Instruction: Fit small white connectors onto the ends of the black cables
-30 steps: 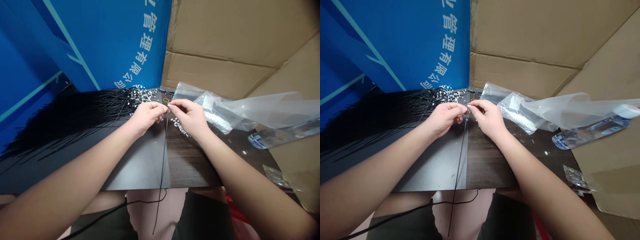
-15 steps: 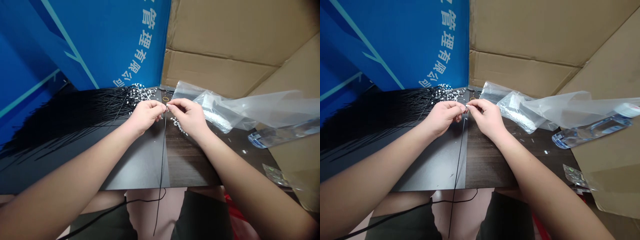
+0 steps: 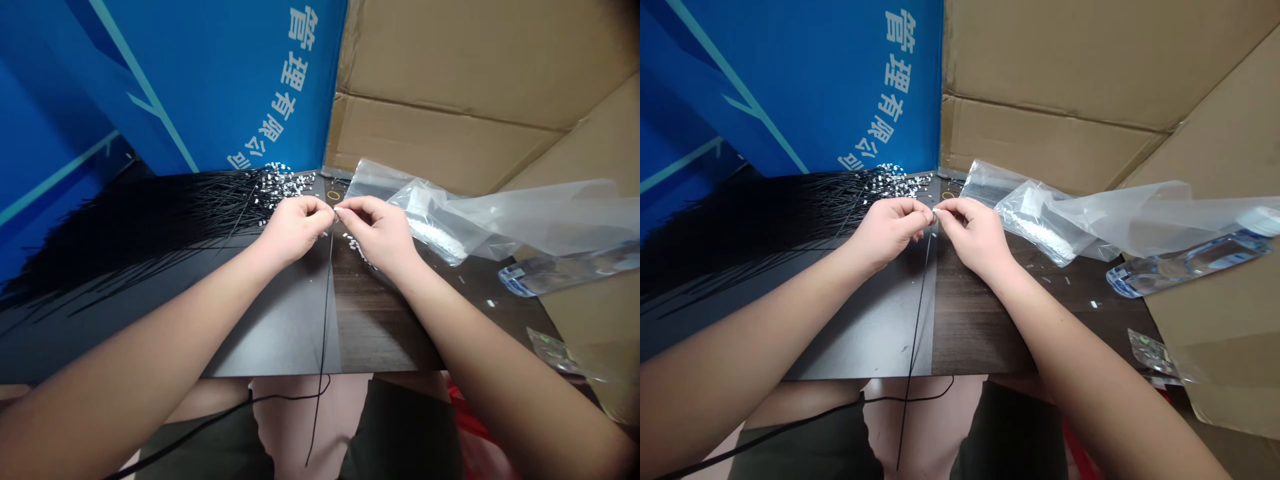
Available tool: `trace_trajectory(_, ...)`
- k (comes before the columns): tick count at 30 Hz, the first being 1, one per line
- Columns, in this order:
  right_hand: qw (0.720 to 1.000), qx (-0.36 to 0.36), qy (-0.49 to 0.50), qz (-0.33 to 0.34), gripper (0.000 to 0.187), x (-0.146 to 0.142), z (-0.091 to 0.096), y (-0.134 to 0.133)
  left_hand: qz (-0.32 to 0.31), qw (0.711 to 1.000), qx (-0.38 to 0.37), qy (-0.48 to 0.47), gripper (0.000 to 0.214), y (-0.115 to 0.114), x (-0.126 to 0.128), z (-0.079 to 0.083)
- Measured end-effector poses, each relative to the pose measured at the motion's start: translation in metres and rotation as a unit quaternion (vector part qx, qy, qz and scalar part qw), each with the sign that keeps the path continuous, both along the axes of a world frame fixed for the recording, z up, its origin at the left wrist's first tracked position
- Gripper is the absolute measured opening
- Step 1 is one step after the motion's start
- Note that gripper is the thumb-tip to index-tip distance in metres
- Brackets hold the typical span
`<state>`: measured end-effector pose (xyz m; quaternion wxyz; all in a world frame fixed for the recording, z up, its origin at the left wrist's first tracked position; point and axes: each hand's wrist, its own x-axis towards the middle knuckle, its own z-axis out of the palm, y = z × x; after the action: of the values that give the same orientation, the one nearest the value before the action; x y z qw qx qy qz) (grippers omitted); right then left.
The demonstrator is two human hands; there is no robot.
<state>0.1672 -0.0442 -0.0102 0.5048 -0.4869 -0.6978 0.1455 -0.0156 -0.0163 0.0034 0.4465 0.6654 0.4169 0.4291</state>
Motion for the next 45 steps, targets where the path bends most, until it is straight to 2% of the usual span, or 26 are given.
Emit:
trace_trajectory(13,1.000,0.014,-0.017,-0.001,0.012,-0.0027,0.0010,-0.0028,0.013,0.999,-0.011,-0.031,0.015,-0.0036,0.0027,0.0024)
trace_trajectory(22,0.995,0.063,-0.069,-0.018,0.015,-0.0042,-0.0015,-0.0043,0.017,0.999,-0.016,-0.030,0.010,-0.0034,0.0024,0.0024)
trace_trajectory(31,0.989,0.100,-0.103,-0.026,0.018,-0.0031,-0.0029,-0.0033,0.025,0.999,-0.010,-0.035,0.017,-0.0052,0.0035,0.0011)
trace_trajectory(41,0.992,0.102,-0.065,-0.044,0.015,-0.0018,-0.0015,-0.0027,-0.042,0.990,-0.081,-0.106,0.015,-0.0052,0.0084,-0.0008)
trace_trajectory(45,0.993,0.104,-0.053,-0.036,0.014,-0.0012,-0.0022,-0.0029,-0.036,0.988,-0.088,-0.125,0.015,-0.0047,0.0090,-0.0032)
